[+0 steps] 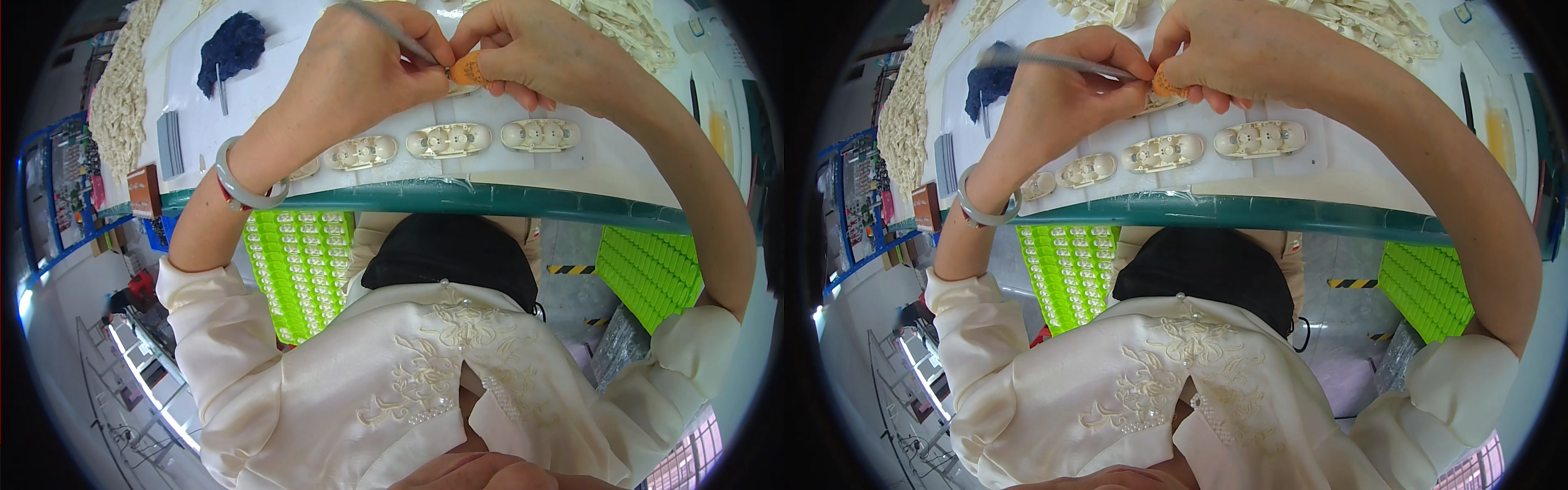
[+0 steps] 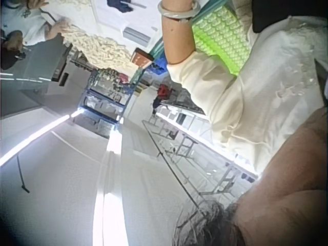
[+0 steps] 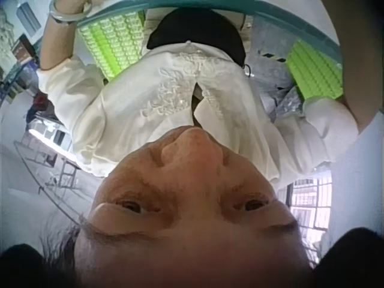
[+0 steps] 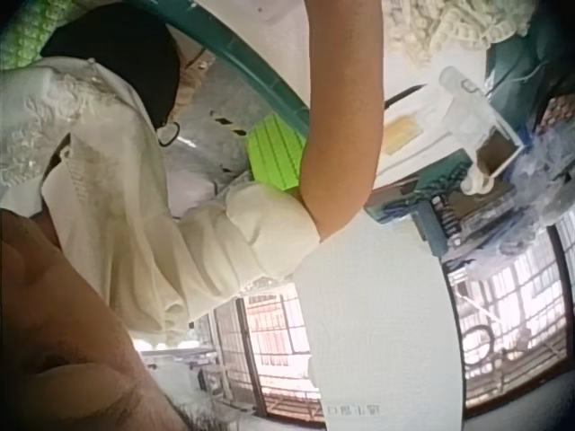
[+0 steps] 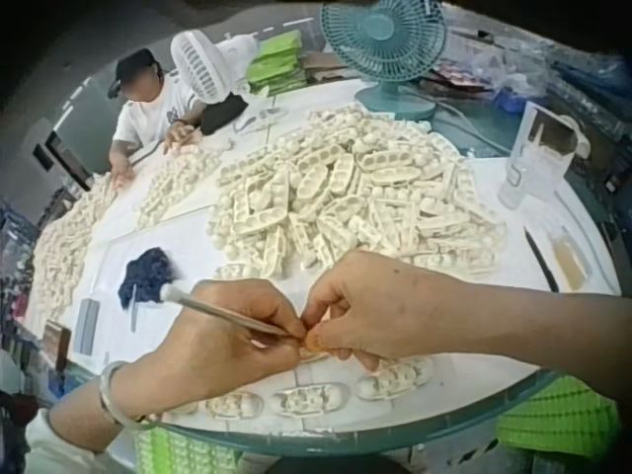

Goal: The recorder is assembling and inspecting small plastic components on a manufacturing workbench, using glue and a small metal tool to adjust parts within a jig.

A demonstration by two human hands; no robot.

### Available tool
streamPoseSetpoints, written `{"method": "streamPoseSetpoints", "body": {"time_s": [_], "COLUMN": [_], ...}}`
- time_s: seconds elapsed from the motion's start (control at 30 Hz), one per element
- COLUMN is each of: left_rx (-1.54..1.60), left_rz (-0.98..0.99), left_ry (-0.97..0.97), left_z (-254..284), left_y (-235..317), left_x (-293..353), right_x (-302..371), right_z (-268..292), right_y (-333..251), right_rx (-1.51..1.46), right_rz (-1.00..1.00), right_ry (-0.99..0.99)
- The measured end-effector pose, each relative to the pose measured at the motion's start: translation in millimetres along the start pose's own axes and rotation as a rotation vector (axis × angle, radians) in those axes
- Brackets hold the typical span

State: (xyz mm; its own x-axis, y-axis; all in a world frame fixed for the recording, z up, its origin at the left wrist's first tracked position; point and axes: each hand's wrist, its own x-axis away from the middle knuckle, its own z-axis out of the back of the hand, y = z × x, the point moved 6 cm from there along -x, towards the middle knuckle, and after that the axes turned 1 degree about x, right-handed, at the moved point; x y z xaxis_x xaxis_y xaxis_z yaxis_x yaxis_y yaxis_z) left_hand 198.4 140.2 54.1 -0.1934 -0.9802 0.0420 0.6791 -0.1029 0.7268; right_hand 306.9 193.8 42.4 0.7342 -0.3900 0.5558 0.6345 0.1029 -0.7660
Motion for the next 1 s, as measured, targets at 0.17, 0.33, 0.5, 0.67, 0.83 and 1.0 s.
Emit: {"method": "streamPoseSetpoints", "body": {"time_s": [0.17, 0.33, 0.5, 0.67, 0.83, 1.0], "left_rx": [-0.076, 0.288, 0.313, 0.381, 0.358, 0.44], "left_rz": [-0.04, 0.063, 0.05, 0.022, 0.129, 0.221], "left_ry": [-0.065, -0.115, -0.088, -0.089, -0.095, -0.122], "left_z": [0, 8, 6, 7, 6, 6], "left_y": [-1, -6, -10, -10, -15, -14], "left_x": [-2, -10, -9, -8, -8, -5], "right_x": [0, -1, -1, -2, -4, 0], "right_z": [-1, 0, 0, 0, 1, 2], "right_y": [1, -3, 3, 4, 7, 3], "right_rx": [-0.096, -0.093, -0.166, -0.193, -0.141, -0.141], "right_rz": [0.003, -0.072, -0.088, -0.086, -0.073, -0.088], "right_ry": [0.022, 0.032, -0.01, -0.033, -0.047, -0.055]}}
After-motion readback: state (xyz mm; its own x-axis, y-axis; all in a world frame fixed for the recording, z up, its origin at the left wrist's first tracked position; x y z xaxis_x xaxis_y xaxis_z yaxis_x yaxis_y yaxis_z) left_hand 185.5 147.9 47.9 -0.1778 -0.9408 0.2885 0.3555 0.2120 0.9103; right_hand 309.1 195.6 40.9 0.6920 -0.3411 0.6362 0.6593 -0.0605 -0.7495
